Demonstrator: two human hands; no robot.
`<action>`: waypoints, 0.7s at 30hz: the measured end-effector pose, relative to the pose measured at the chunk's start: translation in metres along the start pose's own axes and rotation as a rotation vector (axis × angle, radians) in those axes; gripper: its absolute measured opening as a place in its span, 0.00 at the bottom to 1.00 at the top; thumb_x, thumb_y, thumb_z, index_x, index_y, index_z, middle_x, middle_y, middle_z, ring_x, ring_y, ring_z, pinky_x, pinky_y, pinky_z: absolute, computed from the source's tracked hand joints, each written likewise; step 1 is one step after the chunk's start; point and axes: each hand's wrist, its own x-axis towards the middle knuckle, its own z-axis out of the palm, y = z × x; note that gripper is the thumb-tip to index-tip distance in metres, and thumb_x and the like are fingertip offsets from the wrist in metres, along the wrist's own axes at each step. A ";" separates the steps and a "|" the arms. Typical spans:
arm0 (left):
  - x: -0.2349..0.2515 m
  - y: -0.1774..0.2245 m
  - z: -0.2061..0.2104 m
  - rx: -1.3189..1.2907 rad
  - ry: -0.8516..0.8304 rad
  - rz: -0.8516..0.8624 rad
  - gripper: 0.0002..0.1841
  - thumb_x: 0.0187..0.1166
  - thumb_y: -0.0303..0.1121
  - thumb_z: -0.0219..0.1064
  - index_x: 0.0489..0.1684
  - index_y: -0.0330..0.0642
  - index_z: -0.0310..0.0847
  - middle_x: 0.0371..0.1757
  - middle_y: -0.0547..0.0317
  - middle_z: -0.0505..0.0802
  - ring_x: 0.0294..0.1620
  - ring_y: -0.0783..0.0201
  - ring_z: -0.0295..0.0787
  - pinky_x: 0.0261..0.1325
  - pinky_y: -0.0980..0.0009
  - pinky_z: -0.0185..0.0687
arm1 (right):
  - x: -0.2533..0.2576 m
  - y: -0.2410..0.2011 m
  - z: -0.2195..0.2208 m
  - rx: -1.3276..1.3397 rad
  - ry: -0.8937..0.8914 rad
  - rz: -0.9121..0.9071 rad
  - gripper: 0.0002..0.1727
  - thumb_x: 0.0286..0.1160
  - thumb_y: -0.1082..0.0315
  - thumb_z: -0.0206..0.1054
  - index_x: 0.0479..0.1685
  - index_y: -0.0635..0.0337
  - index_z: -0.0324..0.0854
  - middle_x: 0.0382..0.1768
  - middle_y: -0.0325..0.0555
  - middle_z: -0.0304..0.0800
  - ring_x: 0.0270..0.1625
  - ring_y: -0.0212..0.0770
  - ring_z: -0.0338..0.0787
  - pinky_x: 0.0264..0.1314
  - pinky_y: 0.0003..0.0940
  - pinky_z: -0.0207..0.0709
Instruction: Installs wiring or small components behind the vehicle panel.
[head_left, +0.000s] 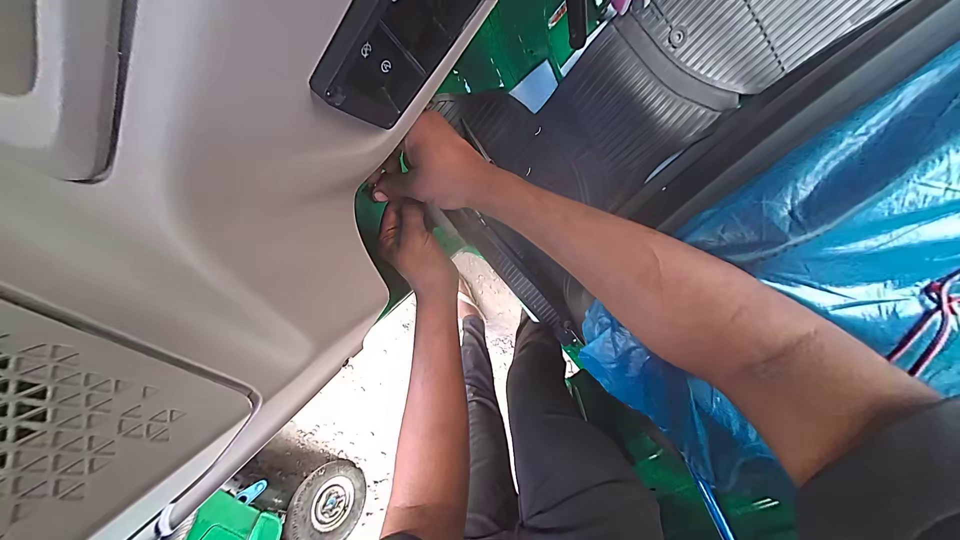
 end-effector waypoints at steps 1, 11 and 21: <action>0.000 0.000 0.001 0.013 -0.005 0.020 0.10 0.88 0.29 0.59 0.41 0.36 0.87 0.35 0.57 0.91 0.39 0.63 0.88 0.48 0.62 0.87 | -0.001 -0.003 0.002 -0.016 0.061 0.061 0.16 0.56 0.58 0.86 0.39 0.54 0.89 0.30 0.32 0.89 0.36 0.29 0.85 0.50 0.32 0.79; 0.013 0.020 -0.015 -0.017 -0.113 -0.078 0.08 0.90 0.30 0.49 0.51 0.43 0.74 0.45 0.57 0.87 0.38 0.61 0.87 0.43 0.61 0.88 | 0.006 -0.003 -0.037 -0.108 -0.418 0.198 0.20 0.79 0.51 0.72 0.67 0.44 0.87 0.66 0.36 0.89 0.70 0.34 0.84 0.76 0.44 0.74; 0.013 0.026 -0.009 0.327 0.027 0.069 0.16 0.90 0.36 0.59 0.69 0.37 0.75 0.50 0.61 0.88 0.42 0.70 0.86 0.44 0.72 0.84 | 0.007 -0.003 -0.029 -0.291 -0.364 0.046 0.12 0.85 0.59 0.65 0.56 0.50 0.90 0.55 0.42 0.91 0.61 0.39 0.86 0.70 0.40 0.74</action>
